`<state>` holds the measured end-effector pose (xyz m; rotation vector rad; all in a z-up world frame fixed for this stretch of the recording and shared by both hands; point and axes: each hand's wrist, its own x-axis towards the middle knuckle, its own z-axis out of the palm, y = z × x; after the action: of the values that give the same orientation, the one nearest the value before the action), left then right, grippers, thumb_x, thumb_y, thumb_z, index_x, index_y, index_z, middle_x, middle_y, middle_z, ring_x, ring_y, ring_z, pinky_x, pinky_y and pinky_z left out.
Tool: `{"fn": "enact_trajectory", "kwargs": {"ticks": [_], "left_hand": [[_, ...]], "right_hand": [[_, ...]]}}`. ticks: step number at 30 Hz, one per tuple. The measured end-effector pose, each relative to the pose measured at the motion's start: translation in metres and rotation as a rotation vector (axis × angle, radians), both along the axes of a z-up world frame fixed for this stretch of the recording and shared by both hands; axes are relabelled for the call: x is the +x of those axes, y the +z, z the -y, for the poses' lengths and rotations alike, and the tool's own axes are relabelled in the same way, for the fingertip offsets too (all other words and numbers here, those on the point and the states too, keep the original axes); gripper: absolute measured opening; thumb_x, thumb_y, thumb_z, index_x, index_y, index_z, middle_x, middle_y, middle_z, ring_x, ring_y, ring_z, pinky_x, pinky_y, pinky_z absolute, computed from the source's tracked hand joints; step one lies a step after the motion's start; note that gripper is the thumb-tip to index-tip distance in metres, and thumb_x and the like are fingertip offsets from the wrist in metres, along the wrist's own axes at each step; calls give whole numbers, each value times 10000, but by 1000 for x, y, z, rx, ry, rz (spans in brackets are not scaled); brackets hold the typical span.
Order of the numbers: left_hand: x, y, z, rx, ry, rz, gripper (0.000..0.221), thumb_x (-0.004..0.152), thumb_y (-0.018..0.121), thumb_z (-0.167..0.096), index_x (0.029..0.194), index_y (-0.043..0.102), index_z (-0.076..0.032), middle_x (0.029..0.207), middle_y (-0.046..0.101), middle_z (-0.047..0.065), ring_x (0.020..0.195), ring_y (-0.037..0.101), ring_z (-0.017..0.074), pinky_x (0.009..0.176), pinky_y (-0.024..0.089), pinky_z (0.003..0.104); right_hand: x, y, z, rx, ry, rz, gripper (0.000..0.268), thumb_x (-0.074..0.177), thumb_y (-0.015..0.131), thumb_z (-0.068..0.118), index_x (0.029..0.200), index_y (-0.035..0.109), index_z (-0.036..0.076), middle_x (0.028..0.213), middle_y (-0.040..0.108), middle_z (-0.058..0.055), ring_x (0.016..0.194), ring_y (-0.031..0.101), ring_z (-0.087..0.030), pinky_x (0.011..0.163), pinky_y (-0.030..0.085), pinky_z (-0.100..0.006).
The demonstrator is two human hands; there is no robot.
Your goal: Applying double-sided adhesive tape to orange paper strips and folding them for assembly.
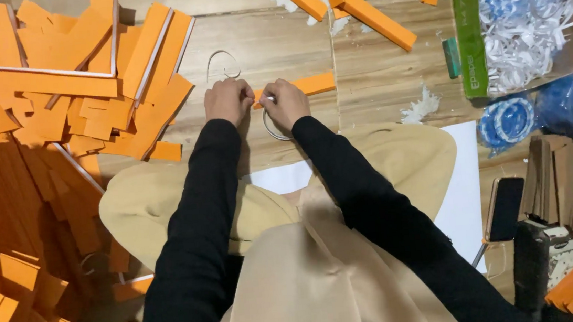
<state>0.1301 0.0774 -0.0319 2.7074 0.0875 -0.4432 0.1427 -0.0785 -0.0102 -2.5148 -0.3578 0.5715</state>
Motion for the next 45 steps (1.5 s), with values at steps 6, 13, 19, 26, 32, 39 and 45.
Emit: {"fn": "enact_trajectory", "kwargs": {"ticks": [6,13,19,26,32,39,45], "left_hand": [[6,9,0,-42,10,-95,61,752,690,-241,774,634,-249,778,585,-16,850,590,227,753,438,397],[5,15,2,-55,26,-87,60,737,701,-211,738,644,-230,738,586,-1,821,597,247,735,423,406],[6,15,0,-88,24,-87,55,743,698,-191,731,655,-222,736,594,7,824,595,248,739,427,399],[7,38,-1,-156,21,-181,60,712,713,-171,743,677,-208,735,627,7,834,603,252,745,421,409],[19,-15,19,163,22,-101,85,703,689,-55,742,654,-122,738,597,79,830,579,290,765,367,476],[38,-21,33,293,41,-217,177,706,637,-4,853,663,-101,800,634,78,844,577,297,694,358,487],[38,1,37,309,43,-284,202,743,613,-26,933,648,-87,906,649,77,933,569,298,721,358,475]], "right_hand": [[-16,4,4,241,-143,-28,46,761,612,222,763,632,181,746,535,-21,774,595,-226,725,479,-344],[-17,-6,-1,210,-148,-1,62,763,615,189,748,632,132,713,507,-31,714,587,-229,674,474,-348],[-15,-4,-6,114,-137,14,85,757,632,215,739,637,132,704,496,-22,724,595,-238,661,481,-360],[-10,-6,-14,-11,-63,64,130,754,625,223,708,615,101,682,478,-52,712,599,-286,648,493,-408],[-16,8,-25,-212,58,186,88,760,591,146,702,617,85,650,486,-39,664,615,-235,609,514,-349],[-13,19,1,-359,75,331,199,769,624,236,767,585,40,606,525,-67,607,640,-277,543,533,-409],[19,67,87,-68,-47,63,155,737,703,287,804,682,148,790,643,-113,846,603,-366,731,479,-447]]}}
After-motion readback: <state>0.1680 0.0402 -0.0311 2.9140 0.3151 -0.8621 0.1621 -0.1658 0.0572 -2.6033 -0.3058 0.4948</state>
